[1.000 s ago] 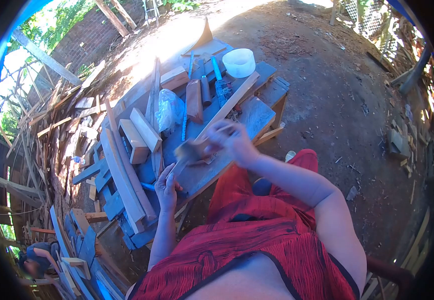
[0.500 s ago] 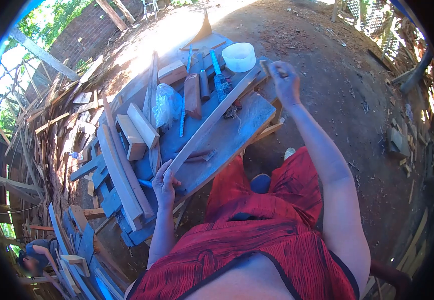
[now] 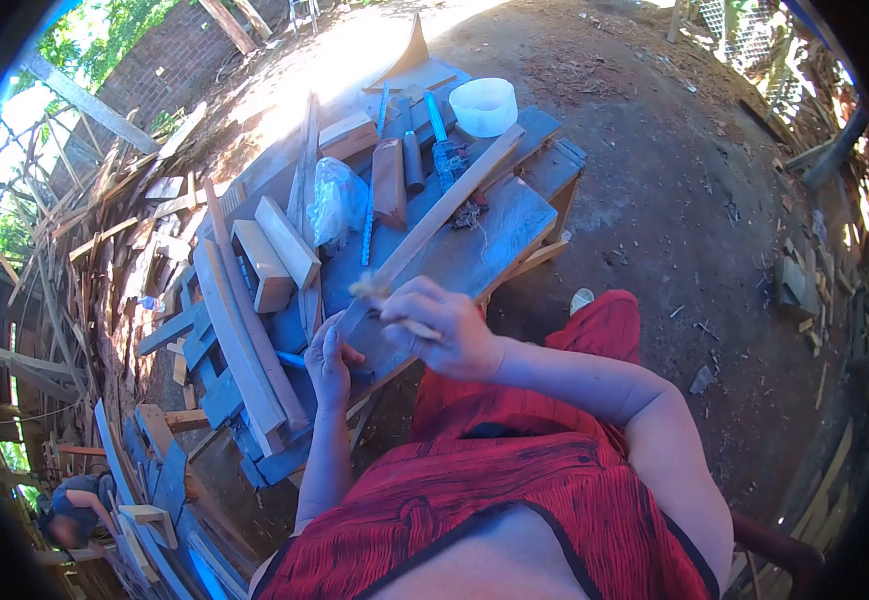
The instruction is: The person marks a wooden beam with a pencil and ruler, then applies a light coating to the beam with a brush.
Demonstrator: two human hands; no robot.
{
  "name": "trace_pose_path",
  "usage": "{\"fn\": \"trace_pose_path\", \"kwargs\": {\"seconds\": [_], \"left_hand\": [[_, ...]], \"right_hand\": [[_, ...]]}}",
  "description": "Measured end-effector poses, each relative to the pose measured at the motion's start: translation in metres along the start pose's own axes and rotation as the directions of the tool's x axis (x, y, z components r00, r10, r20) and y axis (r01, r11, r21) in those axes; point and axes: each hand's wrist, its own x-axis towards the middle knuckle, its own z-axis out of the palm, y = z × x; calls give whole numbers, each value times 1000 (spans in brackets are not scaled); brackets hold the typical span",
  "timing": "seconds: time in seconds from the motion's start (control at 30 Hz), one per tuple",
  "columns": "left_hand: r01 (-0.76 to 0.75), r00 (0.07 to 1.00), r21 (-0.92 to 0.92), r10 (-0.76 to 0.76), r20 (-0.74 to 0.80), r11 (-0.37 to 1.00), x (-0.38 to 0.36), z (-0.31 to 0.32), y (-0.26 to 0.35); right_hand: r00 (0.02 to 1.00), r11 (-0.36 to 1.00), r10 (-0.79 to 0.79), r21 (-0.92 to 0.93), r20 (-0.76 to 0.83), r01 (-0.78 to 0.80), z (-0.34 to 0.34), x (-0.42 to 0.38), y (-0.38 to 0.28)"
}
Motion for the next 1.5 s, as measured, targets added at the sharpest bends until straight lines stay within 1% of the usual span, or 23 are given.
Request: {"fn": "trace_pose_path", "kwargs": {"seconds": [0.07,0.1,0.17,0.3,0.37,0.5,0.67,0.7,0.73,0.77,0.83,0.87,0.93,1.07,1.13,1.17,1.27,1.33,1.37,1.4,1.43,1.47,1.5], "left_hand": [[56,998,-21,-57,-37,998,-1,2,3],[54,998,-19,-55,-41,998,-1,0,2],[35,999,-57,-36,-19,998,-1,-3,-6],[68,997,-45,-70,-33,997,1,-3,-7],[90,995,-7,-90,-36,996,2,-3,-5],[87,996,-12,-88,-29,996,2,-1,-3],[106,993,-26,-107,-44,994,4,-2,-6],[103,994,-25,-104,-45,994,5,-3,-4],[156,987,-37,-157,-42,987,6,-5,0],[208,977,-50,-210,-40,977,9,-6,3],[226,972,-52,-228,-52,973,13,-6,11],[247,966,-55,-250,-60,968,17,-6,15],[258,964,-47,-260,-61,965,26,-8,26],[282,956,-53,-286,-72,958,48,-15,35],[245,965,-49,-249,-78,968,56,-12,52],[211,973,-46,-214,-84,976,60,-10,58],[132,989,24,-130,-77,991,79,-22,61],[76,995,22,-74,-63,997,86,-21,70],[21,999,22,-20,-42,1000,90,-22,74],[17,999,20,-16,-43,1000,94,-25,72],[49,999,-103,-50,-3,994,101,-31,64],[86,996,-222,-79,43,971,107,-37,56],[84,996,-222,-76,43,971,111,-43,48]], "right_hand": [[988,980,76,171,138,-99,10,0,-2],[988,980,73,174,138,-97,12,3,-4],[975,893,149,402,165,-205,13,8,-8],[948,835,225,458,223,-306,0,16,17],[851,611,452,603,267,-513,-18,19,39],[845,652,534,639,-4,-408,-72,30,84],[789,731,577,565,-212,-383,-140,47,119],[738,751,599,539,-311,-382,-149,52,121],[680,769,610,511,-406,-384,-158,56,125],[683,770,607,513,-405,-381,-169,61,133],[727,917,351,61,-590,-393,-185,65,150],[730,919,348,62,-589,-388,-186,65,155],[768,888,149,-257,-623,-381,-187,67,154],[846,928,163,-213,-508,-306,-147,54,126],[922,920,27,-351,-385,-173,-125,48,105],[923,921,26,-350,-385,-172,-115,45,96],[948,963,10,-254,-317,-95,-90,43,71],[967,981,-111,-180,-230,70,-78,48,49],[967,981,-116,-180,-228,75,-72,51,36],[975,980,110,184,-194,-73,-66,54,24],[948,828,307,514,-82,-224,-60,58,16],[949,830,303,513,-83,-220,-56,63,12],[940,796,327,565,-97,-219,-52,70,10]]}}
